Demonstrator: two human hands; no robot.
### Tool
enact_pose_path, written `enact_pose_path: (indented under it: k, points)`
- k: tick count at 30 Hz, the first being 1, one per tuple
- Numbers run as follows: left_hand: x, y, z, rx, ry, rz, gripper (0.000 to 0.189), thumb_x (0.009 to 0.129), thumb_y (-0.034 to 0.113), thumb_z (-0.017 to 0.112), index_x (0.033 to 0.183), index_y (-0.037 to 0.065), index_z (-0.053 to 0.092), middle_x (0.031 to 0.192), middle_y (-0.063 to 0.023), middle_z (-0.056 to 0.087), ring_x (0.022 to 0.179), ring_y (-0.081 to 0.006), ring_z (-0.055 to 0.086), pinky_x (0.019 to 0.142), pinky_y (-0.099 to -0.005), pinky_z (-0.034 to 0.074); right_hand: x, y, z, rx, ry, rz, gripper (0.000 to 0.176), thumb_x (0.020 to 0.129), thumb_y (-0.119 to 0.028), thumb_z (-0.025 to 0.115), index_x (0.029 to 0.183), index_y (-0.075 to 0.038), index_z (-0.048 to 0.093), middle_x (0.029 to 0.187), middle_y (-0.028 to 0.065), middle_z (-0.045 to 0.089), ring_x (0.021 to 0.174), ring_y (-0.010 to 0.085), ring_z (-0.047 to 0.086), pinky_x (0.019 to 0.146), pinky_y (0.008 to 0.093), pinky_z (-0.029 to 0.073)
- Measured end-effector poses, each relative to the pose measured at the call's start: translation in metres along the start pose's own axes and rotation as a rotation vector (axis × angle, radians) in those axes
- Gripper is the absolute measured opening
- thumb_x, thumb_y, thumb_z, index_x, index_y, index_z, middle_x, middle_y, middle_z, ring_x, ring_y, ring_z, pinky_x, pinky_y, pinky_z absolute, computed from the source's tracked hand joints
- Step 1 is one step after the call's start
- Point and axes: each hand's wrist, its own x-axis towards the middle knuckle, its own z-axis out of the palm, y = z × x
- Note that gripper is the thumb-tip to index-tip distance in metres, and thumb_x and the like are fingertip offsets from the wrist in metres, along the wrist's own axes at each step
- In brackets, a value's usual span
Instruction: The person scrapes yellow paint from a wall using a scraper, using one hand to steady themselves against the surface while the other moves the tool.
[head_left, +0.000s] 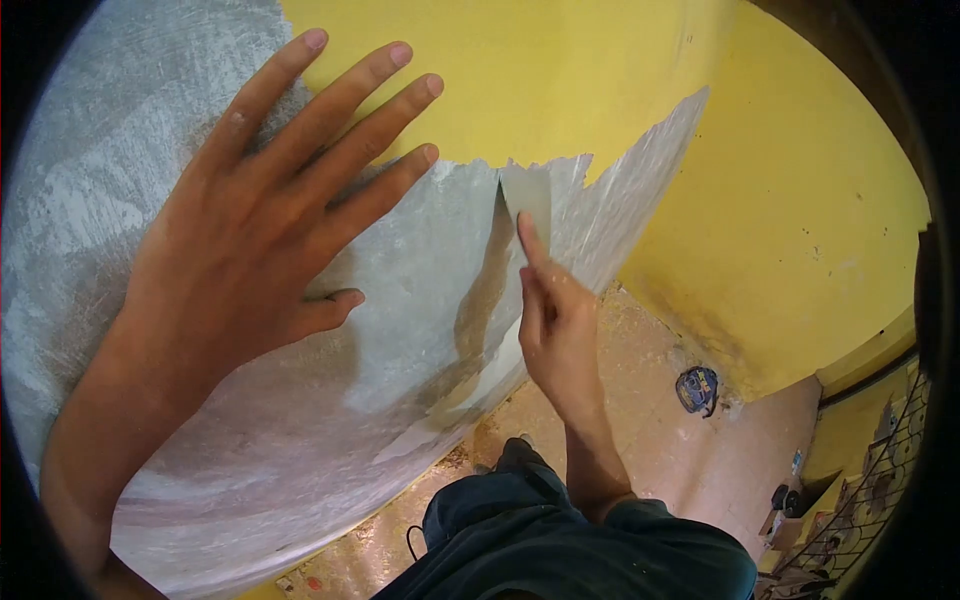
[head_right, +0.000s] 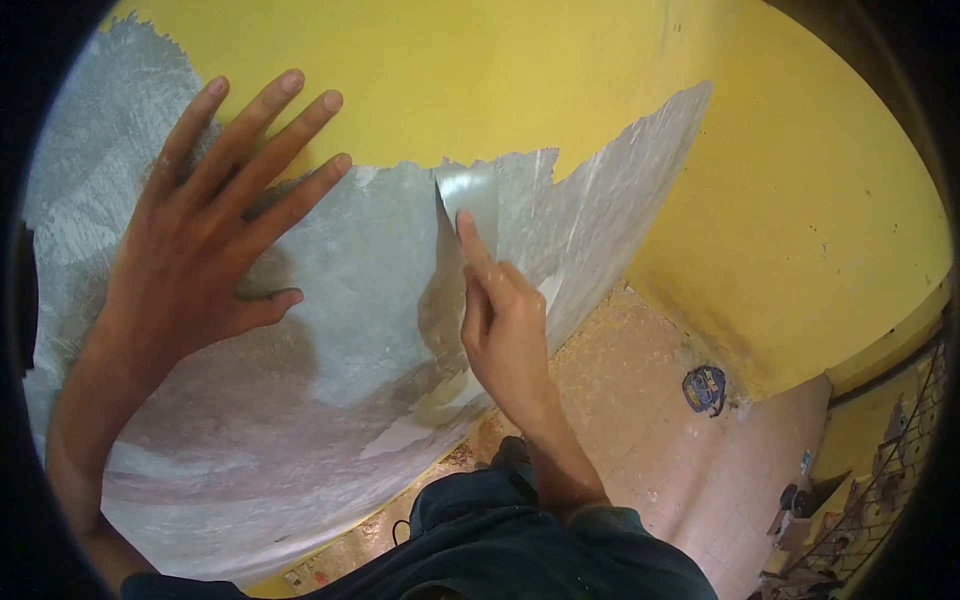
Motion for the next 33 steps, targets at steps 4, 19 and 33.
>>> enact_pose_path:
  k: [4,19,33]
  points:
    - [0.000,0.000,0.001,0.031,0.001,0.001,0.119,0.048,0.065,0.094,0.153,0.032,0.048,0.171,0.0011,0.029,0.160,-0.0238,0.021,0.136,-0.0505,0.008,0.005,-0.005,-0.003,0.001,-0.006,0.033,0.065,0.095,0.010,0.060,0.154,-0.015,0.055,0.073,0.0182,0.055,0.062,0.0293,0.054,0.064,0.0374,0.047]
    - [0.008,-0.047,-0.054,0.238,-0.014,-0.235,0.125,0.046,0.048,0.100,0.156,0.034,0.045,0.171,0.0010,0.031,0.160,-0.0211,0.023,0.135,-0.0496,0.013,-0.004,-0.006,0.000,0.016,-0.069,0.051,0.063,0.095,0.009,0.060,0.154,-0.015,0.055,0.072,0.0189,0.055,0.060,0.0281,0.054,0.062,0.0384,0.046]
    - [0.039,-0.020,-0.079,0.255,0.001,-0.188,0.122,0.048,0.050,0.098,0.156,0.033,0.045,0.171,0.0002,0.031,0.160,-0.0219,0.023,0.135,-0.0503,0.013,0.003,-0.005,-0.004,-0.004,0.019,-0.058,0.059,0.097,0.010,0.057,0.151,-0.012,0.057,0.072,0.0176,0.048,0.061,0.0229,0.046,0.062,0.0328,0.043]
